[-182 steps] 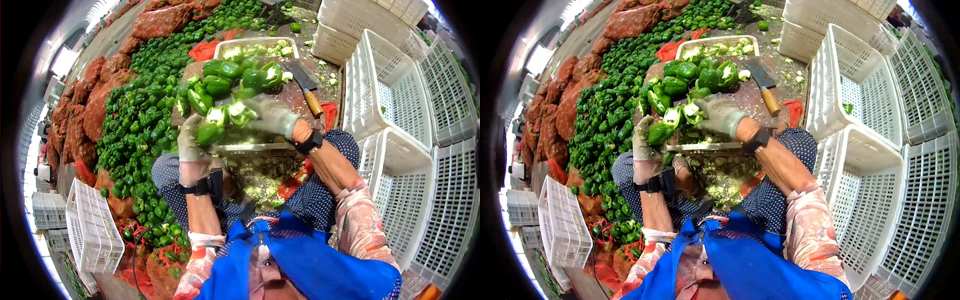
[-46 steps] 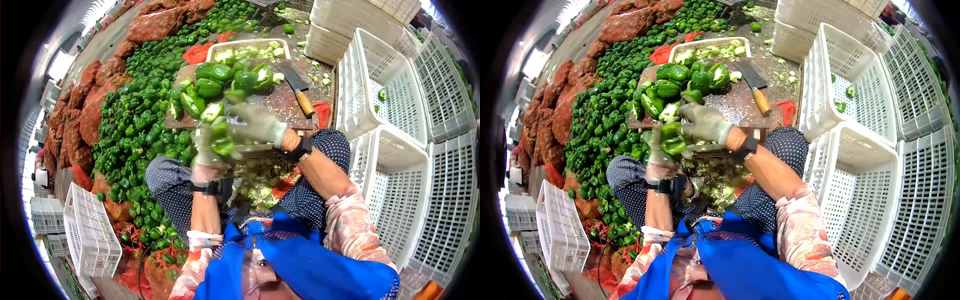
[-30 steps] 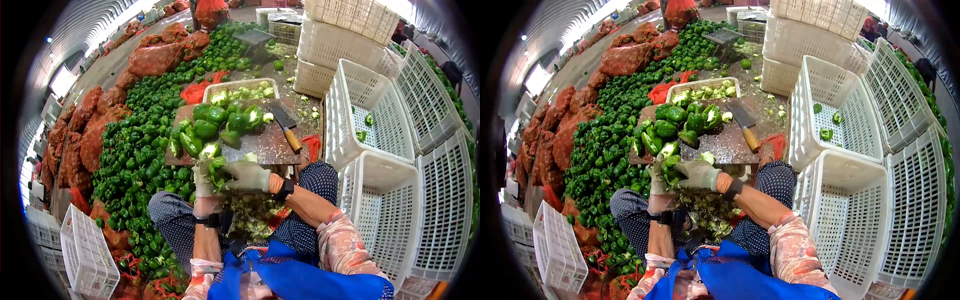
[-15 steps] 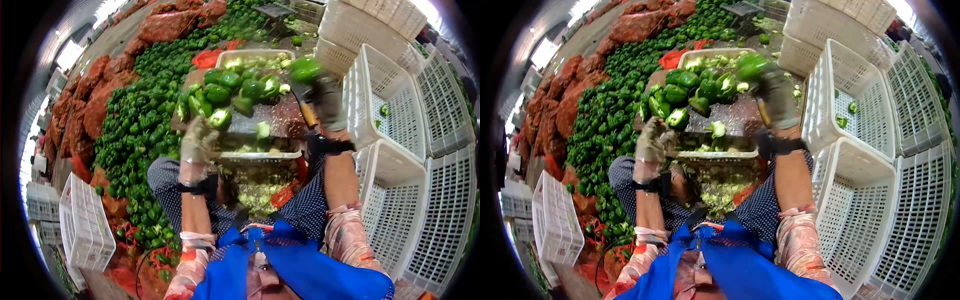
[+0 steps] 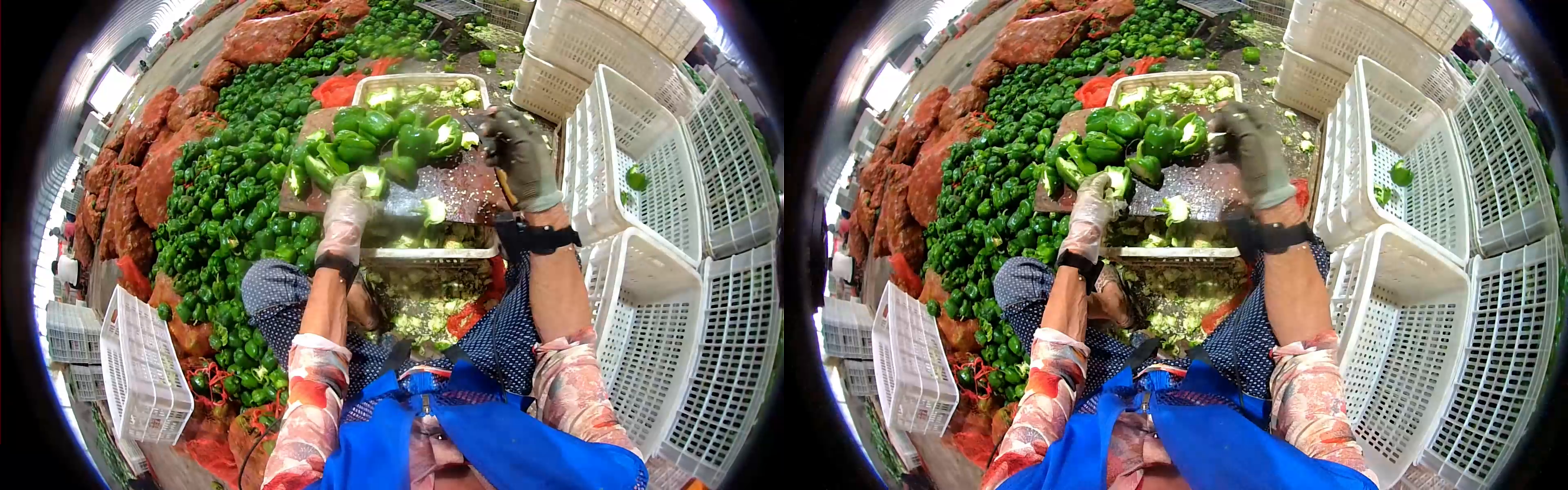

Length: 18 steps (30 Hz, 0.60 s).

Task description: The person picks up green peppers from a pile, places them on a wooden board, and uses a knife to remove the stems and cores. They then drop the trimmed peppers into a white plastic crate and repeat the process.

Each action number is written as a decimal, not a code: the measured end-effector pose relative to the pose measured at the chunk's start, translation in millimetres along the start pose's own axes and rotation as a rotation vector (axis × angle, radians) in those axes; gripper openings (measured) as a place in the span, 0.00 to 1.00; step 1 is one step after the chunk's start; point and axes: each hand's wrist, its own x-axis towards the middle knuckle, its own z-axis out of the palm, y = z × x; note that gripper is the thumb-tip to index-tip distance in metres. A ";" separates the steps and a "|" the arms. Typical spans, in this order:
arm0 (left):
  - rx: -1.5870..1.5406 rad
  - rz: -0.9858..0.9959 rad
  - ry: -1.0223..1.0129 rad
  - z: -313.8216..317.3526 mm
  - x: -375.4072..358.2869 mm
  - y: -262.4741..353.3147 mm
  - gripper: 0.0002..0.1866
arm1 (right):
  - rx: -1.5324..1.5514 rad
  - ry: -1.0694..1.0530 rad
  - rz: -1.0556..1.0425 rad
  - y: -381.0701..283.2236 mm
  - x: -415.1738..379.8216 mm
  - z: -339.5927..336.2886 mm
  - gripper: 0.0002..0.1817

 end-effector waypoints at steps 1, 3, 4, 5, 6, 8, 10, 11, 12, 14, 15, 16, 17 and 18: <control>0.035 0.016 0.027 10.5 -1.0 -10.7 0.26 | -0.143 -0.052 0.050 4.2 -0.9 5.9 0.15; -0.031 -0.102 -0.078 -14.2 -5.2 31.5 0.26 | -0.417 -0.151 0.137 23.9 -0.4 17.8 0.20; -0.063 -0.160 -0.129 -23.3 -5.9 46.7 0.26 | -0.548 -0.197 0.175 39.8 0.4 24.6 0.23; -0.135 -0.131 -0.025 -9.7 -7.0 37.3 0.26 | -0.712 -0.290 0.235 45.2 -1.7 36.0 0.21; -0.197 -0.120 -0.085 -2.4 -10.0 24.7 0.26 | -0.828 -0.347 0.260 56.1 -3.0 44.2 0.22; -0.475 -0.286 -0.064 0.8 -12.7 33.3 0.23 | -1.013 -0.436 0.264 91.8 -2.0 52.3 0.26; -0.470 -0.337 -0.060 -12.4 -16.3 53.2 0.22 | -1.042 -0.471 0.317 121.6 4.1 59.0 0.28; -0.417 -0.276 -0.081 -13.8 -15.5 48.7 0.24 | -1.032 -0.425 0.226 123.9 -0.4 61.9 0.28; -0.363 -0.215 -0.101 -14.4 -15.1 44.8 0.26 | -1.020 -0.396 0.200 124.5 -1.7 63.4 0.28; -0.632 -0.436 -0.196 -7.9 -16.9 36.8 0.21 | -0.993 -0.355 0.212 126.7 0.3 66.3 0.28; -0.764 -0.545 -0.183 -5.3 -20.0 30.5 0.21 | -0.981 -0.348 0.230 128.2 2.8 67.5 0.28; -0.897 -0.652 -0.172 -7.7 -22.5 32.9 0.21 | -0.969 -0.341 0.249 130.0 5.6 68.4 0.27; -1.077 -0.661 -0.144 -0.4 -25.0 24.0 0.20 | -0.963 -0.337 0.249 132.5 7.2 67.5 0.26; -1.024 -0.591 -0.115 -0.8 -27.1 18.9 0.19 | -0.959 -0.331 0.246 134.9 9.6 65.6 0.25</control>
